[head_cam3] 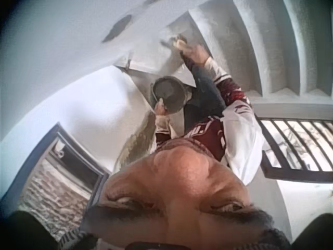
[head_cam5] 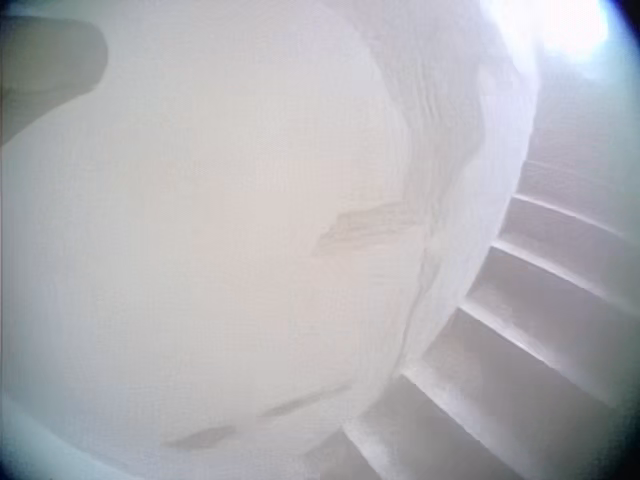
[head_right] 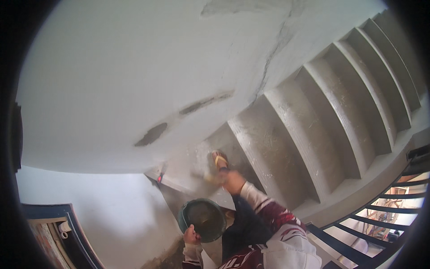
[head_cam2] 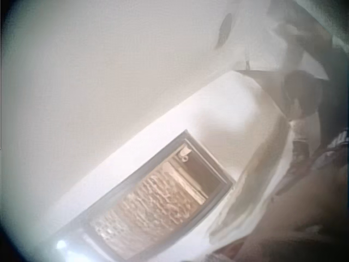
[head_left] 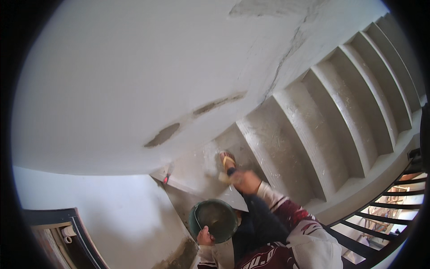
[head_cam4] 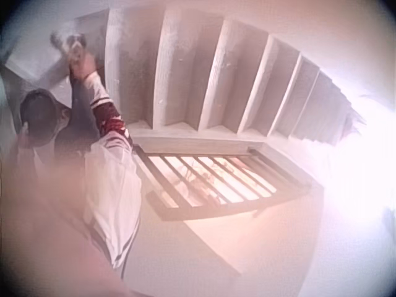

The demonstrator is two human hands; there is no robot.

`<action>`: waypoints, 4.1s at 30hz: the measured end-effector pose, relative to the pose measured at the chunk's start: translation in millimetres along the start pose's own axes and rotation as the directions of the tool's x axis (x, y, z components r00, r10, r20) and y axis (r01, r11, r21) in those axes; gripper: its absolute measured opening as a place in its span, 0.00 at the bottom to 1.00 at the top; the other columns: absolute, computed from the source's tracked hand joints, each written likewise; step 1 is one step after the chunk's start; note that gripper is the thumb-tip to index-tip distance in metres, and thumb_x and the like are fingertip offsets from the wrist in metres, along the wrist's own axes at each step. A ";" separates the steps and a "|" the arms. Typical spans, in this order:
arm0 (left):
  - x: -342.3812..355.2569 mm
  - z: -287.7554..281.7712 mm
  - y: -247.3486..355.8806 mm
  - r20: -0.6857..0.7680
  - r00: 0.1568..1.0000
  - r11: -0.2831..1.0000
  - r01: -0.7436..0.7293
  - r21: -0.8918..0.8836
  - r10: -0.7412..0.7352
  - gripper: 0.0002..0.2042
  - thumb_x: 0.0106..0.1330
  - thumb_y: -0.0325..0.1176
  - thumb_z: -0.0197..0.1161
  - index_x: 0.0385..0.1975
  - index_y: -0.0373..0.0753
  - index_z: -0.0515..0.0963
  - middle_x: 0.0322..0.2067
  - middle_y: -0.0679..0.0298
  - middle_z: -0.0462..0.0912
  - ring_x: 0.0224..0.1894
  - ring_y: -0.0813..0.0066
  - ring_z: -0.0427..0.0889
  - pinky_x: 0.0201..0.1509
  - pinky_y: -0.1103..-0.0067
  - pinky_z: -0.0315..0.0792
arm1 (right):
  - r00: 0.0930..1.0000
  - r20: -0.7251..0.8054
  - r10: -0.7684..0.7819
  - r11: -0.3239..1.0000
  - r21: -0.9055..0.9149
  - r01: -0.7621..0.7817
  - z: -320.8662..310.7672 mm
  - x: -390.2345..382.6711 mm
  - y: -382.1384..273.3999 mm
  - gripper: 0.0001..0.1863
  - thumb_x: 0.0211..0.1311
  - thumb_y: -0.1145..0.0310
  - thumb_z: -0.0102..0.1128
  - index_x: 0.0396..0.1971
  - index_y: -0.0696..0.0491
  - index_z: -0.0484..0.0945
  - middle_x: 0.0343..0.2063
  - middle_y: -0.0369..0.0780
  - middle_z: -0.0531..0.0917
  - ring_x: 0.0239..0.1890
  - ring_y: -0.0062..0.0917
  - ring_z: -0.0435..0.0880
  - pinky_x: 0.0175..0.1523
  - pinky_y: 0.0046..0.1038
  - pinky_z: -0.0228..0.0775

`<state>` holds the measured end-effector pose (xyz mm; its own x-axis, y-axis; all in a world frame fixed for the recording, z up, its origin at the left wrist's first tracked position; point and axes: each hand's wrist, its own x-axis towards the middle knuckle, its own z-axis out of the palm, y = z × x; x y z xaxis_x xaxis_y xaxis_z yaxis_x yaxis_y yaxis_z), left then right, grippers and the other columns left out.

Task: The person applies plaster to a curved wall and spiral staircase using a trowel and a brush. They scoop plaster from a bucket, spread it on the wall, and smooth it with a brush, working methodically along the staircase.

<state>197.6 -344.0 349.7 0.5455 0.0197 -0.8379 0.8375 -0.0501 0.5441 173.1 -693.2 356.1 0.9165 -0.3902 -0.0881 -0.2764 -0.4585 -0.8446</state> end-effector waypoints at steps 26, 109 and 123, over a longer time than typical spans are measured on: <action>-91.8 98.4 134.6 0.516 0.849 0.993 -0.083 -0.079 0.112 0.14 0.64 0.43 0.61 0.19 0.48 0.67 0.11 0.73 0.60 0.14 0.77 0.63 0.18 0.73 0.62 | 0.983 -0.144 -0.113 0.978 0.157 0.135 19.3 -84.8 -128.3 0.17 0.51 0.58 0.63 0.36 0.54 0.81 0.37 0.48 0.82 0.43 0.44 0.81 0.49 0.39 0.73; -142.4 165.7 357.4 0.135 0.988 0.991 0.085 -0.099 -0.071 0.18 0.57 0.47 0.62 0.15 0.49 0.62 0.11 0.71 0.56 0.18 0.71 0.63 0.29 0.67 0.63 | 0.161 -0.765 0.623 0.183 0.343 0.921 -457.0 146.0 -148.4 0.11 0.57 0.81 0.57 0.38 0.60 0.66 0.39 0.46 0.77 0.41 0.31 0.80 0.48 0.32 0.80; -205.6 273.6 338.9 0.381 0.922 0.984 -0.005 0.178 -0.064 0.17 0.58 0.44 0.65 0.21 0.46 0.63 0.13 0.71 0.59 0.19 0.73 0.65 0.28 0.69 0.65 | 0.975 -0.203 0.091 0.921 0.389 -0.005 -232.6 65.2 -196.4 0.11 0.58 0.66 0.62 0.34 0.58 0.76 0.32 0.47 0.83 0.33 0.33 0.83 0.40 0.33 0.73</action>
<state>360.7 -638.3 694.3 0.4375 -0.3593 -0.8243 0.8156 -0.2274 0.5320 219.8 -814.3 639.0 0.8094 -0.5846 -0.0554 -0.1467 -0.1099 -0.9830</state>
